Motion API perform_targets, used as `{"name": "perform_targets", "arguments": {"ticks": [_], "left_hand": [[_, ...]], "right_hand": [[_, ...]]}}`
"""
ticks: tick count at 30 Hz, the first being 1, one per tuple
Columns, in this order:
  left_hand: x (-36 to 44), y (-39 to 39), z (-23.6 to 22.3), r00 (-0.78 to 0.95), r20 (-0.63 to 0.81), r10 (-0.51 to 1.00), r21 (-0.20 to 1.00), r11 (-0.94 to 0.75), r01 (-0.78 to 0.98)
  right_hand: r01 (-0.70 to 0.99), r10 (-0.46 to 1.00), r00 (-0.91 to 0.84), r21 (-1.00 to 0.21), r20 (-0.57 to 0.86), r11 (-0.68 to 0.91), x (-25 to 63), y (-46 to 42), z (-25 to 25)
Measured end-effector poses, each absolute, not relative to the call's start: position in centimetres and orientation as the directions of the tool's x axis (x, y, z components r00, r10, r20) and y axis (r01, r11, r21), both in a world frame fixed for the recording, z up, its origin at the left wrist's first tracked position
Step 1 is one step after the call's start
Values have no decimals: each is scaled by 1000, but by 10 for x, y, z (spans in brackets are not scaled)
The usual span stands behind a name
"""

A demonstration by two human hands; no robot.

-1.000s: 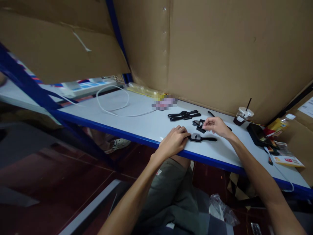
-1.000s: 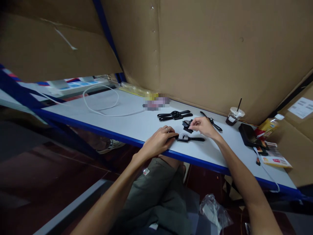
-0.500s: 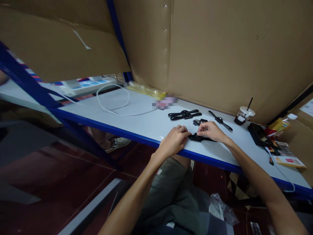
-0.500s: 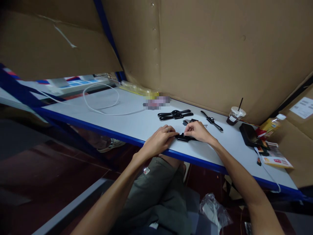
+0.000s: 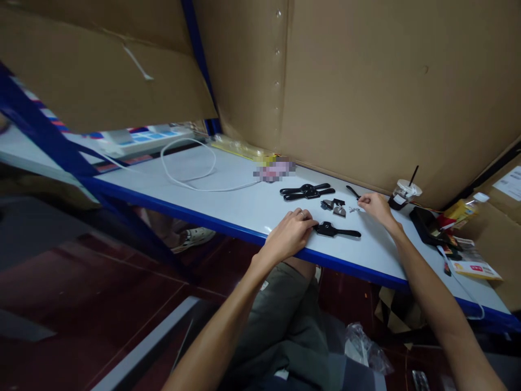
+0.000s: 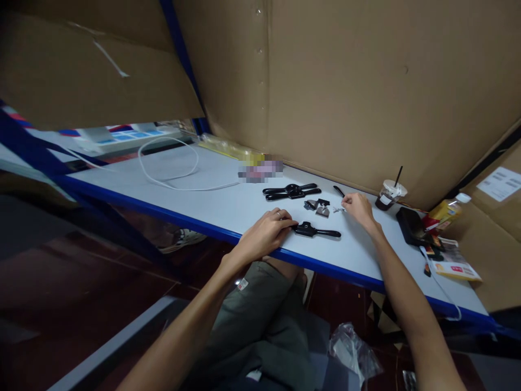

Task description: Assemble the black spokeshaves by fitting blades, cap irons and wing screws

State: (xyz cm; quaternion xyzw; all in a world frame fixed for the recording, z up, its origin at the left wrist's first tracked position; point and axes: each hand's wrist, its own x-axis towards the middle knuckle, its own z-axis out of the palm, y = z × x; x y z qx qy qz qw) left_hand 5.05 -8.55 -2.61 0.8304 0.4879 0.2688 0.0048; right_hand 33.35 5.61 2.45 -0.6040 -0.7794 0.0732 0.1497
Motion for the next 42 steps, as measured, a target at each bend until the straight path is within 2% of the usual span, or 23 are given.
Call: {"name": "perform_targets", "arguments": {"ticks": [11, 18, 21, 25, 32, 36, 42], "left_hand": [[50, -86, -26, 382, 461, 801, 269, -536, 800], [49, -84, -28, 381, 464, 800, 267, -536, 800], [49, -85, -28, 385, 460, 800, 265, -537, 801], [50, -85, -27, 386, 457, 801, 264, -537, 801], [49, -84, -28, 394, 451, 801, 249, -537, 806], [49, -84, -28, 400, 444, 802, 232, -534, 813], [49, -85, -27, 399, 439, 805, 222, -527, 820]], "right_hand": [[942, 951, -308, -131, 27, 309, 336, 55, 22], [948, 954, -298, -120, -5, 296, 335, 52, 22], [942, 957, -290, -181, -12, 283, 337, 52, 22], [889, 947, -321, -349, -15, 296, 331, 49, 26], [625, 847, -532, -675, -1, 392, 290, 21, 27], [508, 796, -605, -760, 21, 406, 272, 4, 26], [446, 770, -638, -803, 26, 396, 265, -2, 23]]}}
